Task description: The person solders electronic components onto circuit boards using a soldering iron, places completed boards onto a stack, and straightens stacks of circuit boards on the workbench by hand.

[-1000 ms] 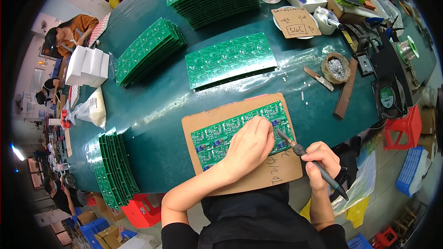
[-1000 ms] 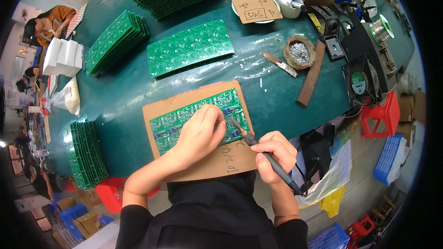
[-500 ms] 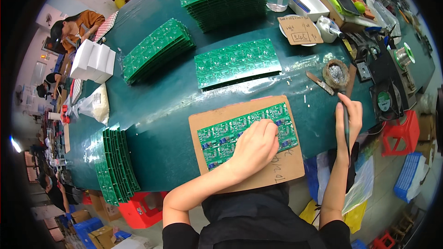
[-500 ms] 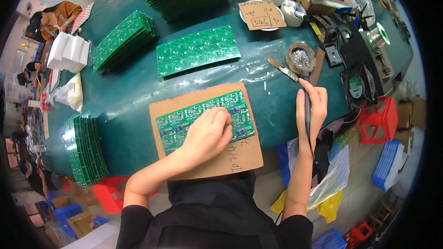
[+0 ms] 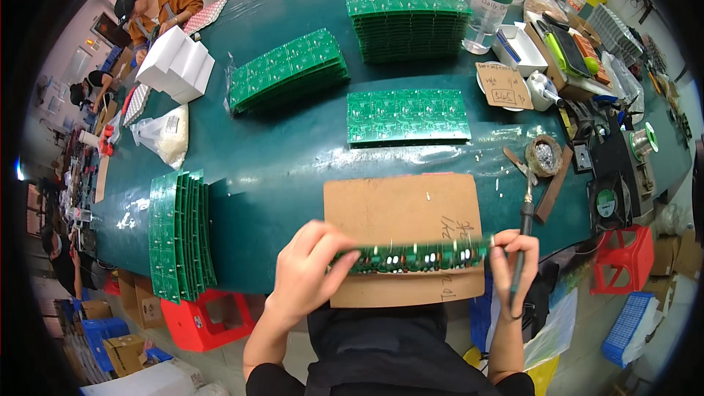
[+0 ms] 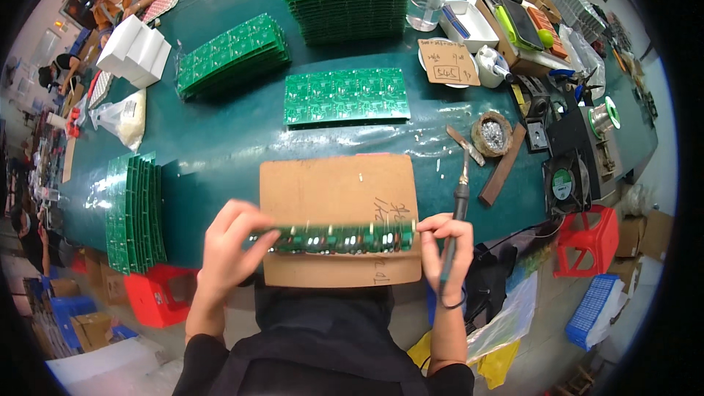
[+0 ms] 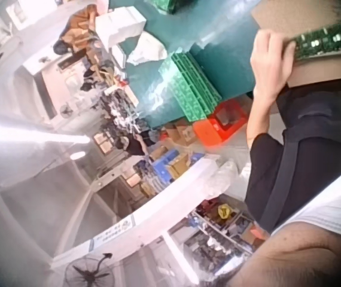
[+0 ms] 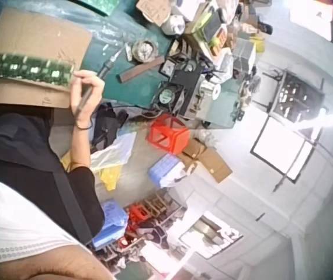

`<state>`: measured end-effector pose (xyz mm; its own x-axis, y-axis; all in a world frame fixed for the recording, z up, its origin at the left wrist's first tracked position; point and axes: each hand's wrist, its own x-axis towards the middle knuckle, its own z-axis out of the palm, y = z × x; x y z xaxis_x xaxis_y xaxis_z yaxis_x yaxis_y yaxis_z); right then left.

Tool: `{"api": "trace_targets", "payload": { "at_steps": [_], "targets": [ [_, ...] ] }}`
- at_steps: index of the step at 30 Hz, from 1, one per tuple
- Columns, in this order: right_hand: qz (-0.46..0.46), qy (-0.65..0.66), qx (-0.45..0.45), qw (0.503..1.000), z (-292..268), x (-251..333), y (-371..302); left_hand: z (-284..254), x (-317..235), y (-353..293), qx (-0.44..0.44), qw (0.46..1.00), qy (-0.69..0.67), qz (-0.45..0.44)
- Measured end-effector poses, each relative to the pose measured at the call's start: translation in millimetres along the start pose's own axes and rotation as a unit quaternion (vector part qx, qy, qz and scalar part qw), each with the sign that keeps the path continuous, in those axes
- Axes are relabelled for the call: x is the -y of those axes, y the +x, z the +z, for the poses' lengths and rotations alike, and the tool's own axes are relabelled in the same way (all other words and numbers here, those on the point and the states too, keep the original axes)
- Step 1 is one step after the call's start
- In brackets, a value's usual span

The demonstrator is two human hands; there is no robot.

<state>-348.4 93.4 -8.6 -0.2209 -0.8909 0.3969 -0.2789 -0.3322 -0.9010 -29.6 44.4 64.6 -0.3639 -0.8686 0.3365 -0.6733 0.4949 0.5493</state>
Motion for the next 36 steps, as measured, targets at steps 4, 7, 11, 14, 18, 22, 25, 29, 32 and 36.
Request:
{"api": "trace_targets", "payload": {
  "at_steps": [4, 7, 11, 14, 18, 22, 25, 29, 32, 36],
  "targets": [
    [0.007, -0.068, 0.022, 0.997, -0.1, 0.1, 31.7, -8.5, -10.5, -42.6, -0.070, 0.977, 0.098, 0.175],
    [-0.159, -0.173, 0.175, 0.956, 24.6, -2.6, 63.6, -6.3, -7.8, -71.4, -0.096, 0.963, 0.142, 0.206],
    [-0.224, -0.218, 0.324, 0.893, 55.7, -23.4, 91.9, 7.5, 6.7, -84.0, -0.143, 0.953, 0.167, 0.208],
    [-0.325, -0.276, 0.356, 0.831, 67.1, -25.6, 106.5, 20.9, 5.6, -87.9, -0.142, 0.956, 0.157, 0.205],
    [-0.218, -0.222, 0.317, 0.896, 61.4, -13.8, 99.9, 40.0, -1.7, -81.7, -0.112, 0.969, 0.120, 0.186],
    [0.052, 0.085, 0.174, 0.980, 46.9, 33.3, 66.3, 58.4, -2.1, -69.7, -0.052, 0.978, 0.103, 0.173],
    [0.022, 0.059, 0.142, 0.988, 29.3, 39.7, 29.6, 71.1, 2.8, -62.1, -0.021, 0.979, 0.080, 0.188],
    [-0.026, -0.100, 0.115, 0.988, 26.3, 30.3, -14.1, 74.5, 8.6, -59.1, -0.005, 0.981, 0.050, 0.188],
    [-0.026, -0.148, 0.087, 0.985, 28.0, 23.9, -31.1, 75.2, 6.7, -56.8, -0.013, 0.982, 0.047, 0.184],
    [-0.014, -0.170, 0.074, 0.983, 27.3, 21.9, -40.7, 75.5, 8.5, -58.2, -0.012, 0.981, 0.051, 0.185]
  ]
}}
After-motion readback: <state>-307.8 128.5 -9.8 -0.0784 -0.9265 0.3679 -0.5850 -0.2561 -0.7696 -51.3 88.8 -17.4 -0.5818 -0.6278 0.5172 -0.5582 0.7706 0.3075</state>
